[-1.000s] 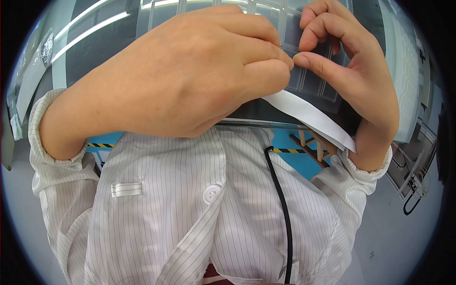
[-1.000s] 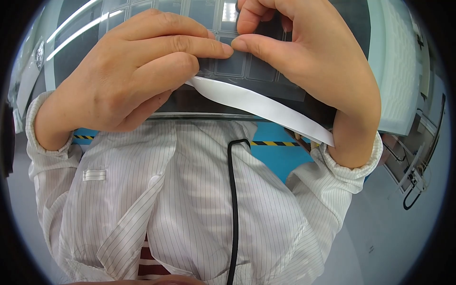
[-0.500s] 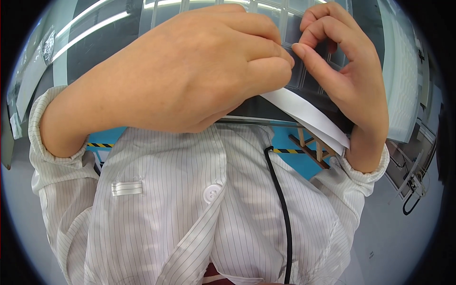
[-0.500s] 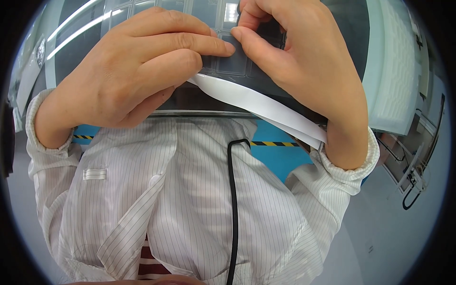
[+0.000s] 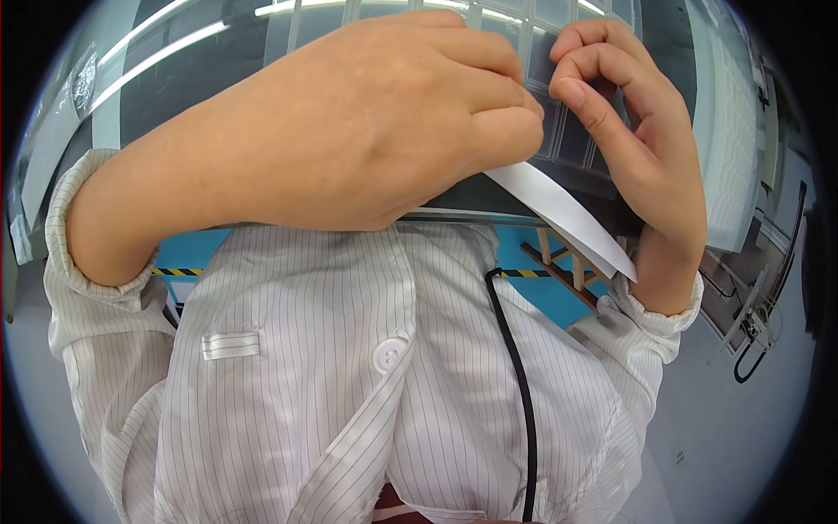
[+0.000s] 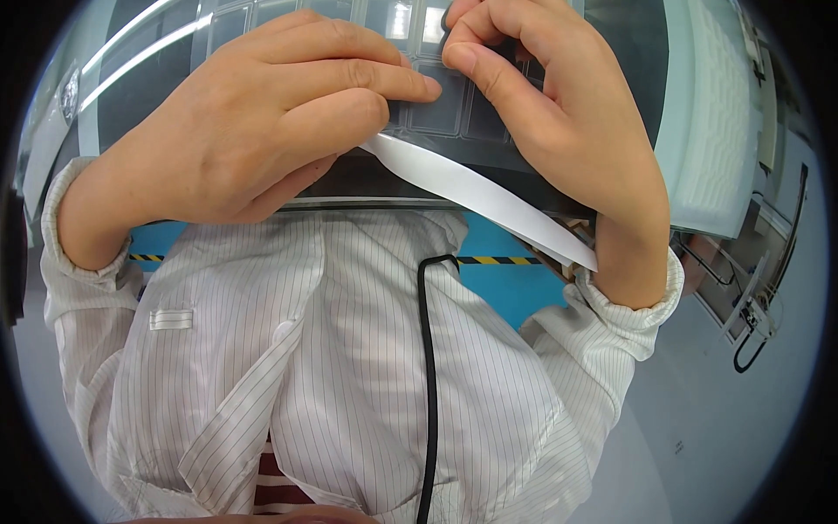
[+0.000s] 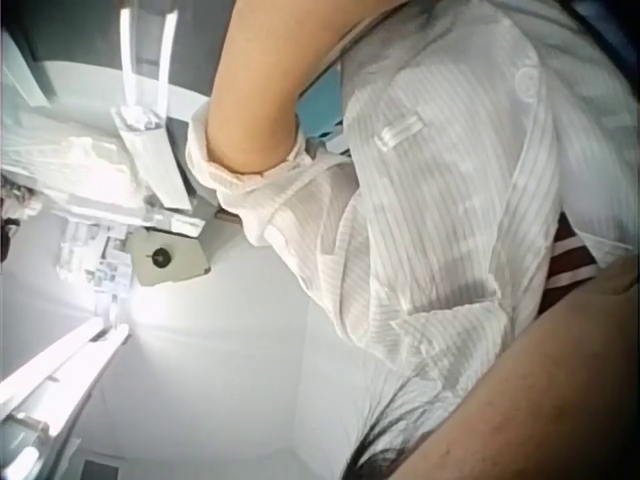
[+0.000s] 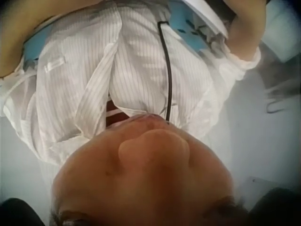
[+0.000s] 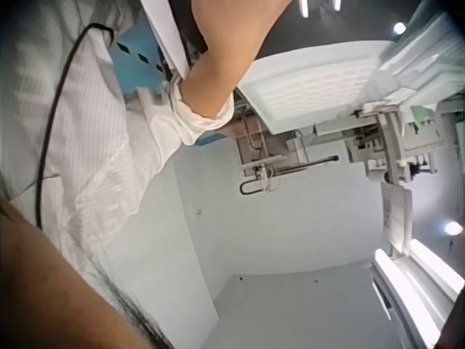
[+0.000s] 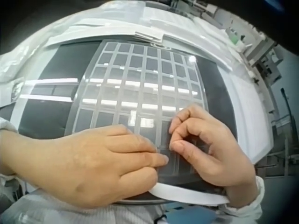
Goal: Manually placing small electronic components into a grid and organizing paper strips at a workstation.
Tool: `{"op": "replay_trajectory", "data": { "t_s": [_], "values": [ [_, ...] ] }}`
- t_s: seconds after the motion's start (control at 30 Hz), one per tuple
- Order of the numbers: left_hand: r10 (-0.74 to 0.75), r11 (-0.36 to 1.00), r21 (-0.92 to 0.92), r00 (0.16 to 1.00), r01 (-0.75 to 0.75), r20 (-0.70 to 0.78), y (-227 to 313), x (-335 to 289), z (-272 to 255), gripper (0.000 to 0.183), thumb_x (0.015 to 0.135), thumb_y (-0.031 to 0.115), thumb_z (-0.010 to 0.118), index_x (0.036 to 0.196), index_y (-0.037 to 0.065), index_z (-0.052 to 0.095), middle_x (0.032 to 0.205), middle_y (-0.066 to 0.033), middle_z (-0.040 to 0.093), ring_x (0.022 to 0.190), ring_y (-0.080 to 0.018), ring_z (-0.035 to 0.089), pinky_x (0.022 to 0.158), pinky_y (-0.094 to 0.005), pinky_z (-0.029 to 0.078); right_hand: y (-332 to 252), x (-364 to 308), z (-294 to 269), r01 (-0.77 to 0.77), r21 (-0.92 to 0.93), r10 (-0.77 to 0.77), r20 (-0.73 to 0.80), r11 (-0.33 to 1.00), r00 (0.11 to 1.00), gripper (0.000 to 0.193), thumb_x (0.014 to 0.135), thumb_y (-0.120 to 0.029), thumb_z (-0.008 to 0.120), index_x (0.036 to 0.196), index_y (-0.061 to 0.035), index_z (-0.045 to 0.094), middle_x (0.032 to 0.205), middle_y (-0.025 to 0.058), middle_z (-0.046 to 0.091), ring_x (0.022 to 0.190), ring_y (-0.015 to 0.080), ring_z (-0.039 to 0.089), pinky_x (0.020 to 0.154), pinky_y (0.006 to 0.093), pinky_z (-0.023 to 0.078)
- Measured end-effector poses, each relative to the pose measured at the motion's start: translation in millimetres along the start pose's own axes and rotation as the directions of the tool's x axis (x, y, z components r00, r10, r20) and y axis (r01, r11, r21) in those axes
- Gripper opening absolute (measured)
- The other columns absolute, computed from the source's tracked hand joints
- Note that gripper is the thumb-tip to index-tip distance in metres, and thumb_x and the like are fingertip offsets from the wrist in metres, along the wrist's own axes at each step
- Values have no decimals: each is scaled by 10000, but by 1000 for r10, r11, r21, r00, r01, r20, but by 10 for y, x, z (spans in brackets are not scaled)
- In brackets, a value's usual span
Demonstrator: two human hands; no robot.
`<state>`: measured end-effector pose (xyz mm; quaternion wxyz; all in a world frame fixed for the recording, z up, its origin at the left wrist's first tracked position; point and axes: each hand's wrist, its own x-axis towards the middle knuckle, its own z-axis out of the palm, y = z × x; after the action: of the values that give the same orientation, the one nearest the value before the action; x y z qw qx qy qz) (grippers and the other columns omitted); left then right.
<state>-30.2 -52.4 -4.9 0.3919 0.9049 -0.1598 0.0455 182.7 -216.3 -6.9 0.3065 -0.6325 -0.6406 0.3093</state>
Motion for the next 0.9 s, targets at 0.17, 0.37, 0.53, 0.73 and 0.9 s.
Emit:
{"op": "replay_trajectory", "data": {
  "t_s": [0.17,0.37,0.53,0.73,0.9],
  "values": [
    [47,999,-8,999,-47,-24,2,55,26,174,988,156,515,1023,-9,559,1253,-241,632,1129,-304,617,965,-384,473,-86,-43,-11,-88,13,88,-21,996,996,78,967,-42,631,947,34,631,1143,66,577,925,106,522,807,226,415],
    [80,997,-11,995,-81,-58,-67,-46,4,169,978,141,531,1027,-20,551,1228,-249,634,1117,-313,622,976,-391,476,-99,17,99,-17,-157,5,-78,987,997,59,906,-16,691,945,10,655,1144,63,598,912,104,535,770,220,416],
    [94,995,-18,992,-96,-88,-141,-116,21,172,974,139,537,1025,-25,550,1209,-250,639,1113,-316,625,984,-402,482,-85,68,183,-60,-184,40,-112,981,993,74,891,-12,708,949,6,666,1136,66,606,913,105,543,753,226,425],
    [103,994,32,992,-101,-73,-249,-119,87,166,967,138,541,1015,-20,556,1200,-245,644,1108,-319,628,973,-391,484,-23,65,205,-51,-115,34,-146,992,989,74,899,-4,707,960,18,672,1145,63,612,909,97,542,766,221,430],
    [618,523,777,784,-351,-63,-447,-4,245,157,963,142,545,1002,-10,562,1183,-234,656,1088,-313,634,958,-386,485,-357,161,202,-164,-208,126,-185,964,975,96,847,17,730,876,21,639,1016,82,614,826,134,571,696,238,451]
  ]
}}
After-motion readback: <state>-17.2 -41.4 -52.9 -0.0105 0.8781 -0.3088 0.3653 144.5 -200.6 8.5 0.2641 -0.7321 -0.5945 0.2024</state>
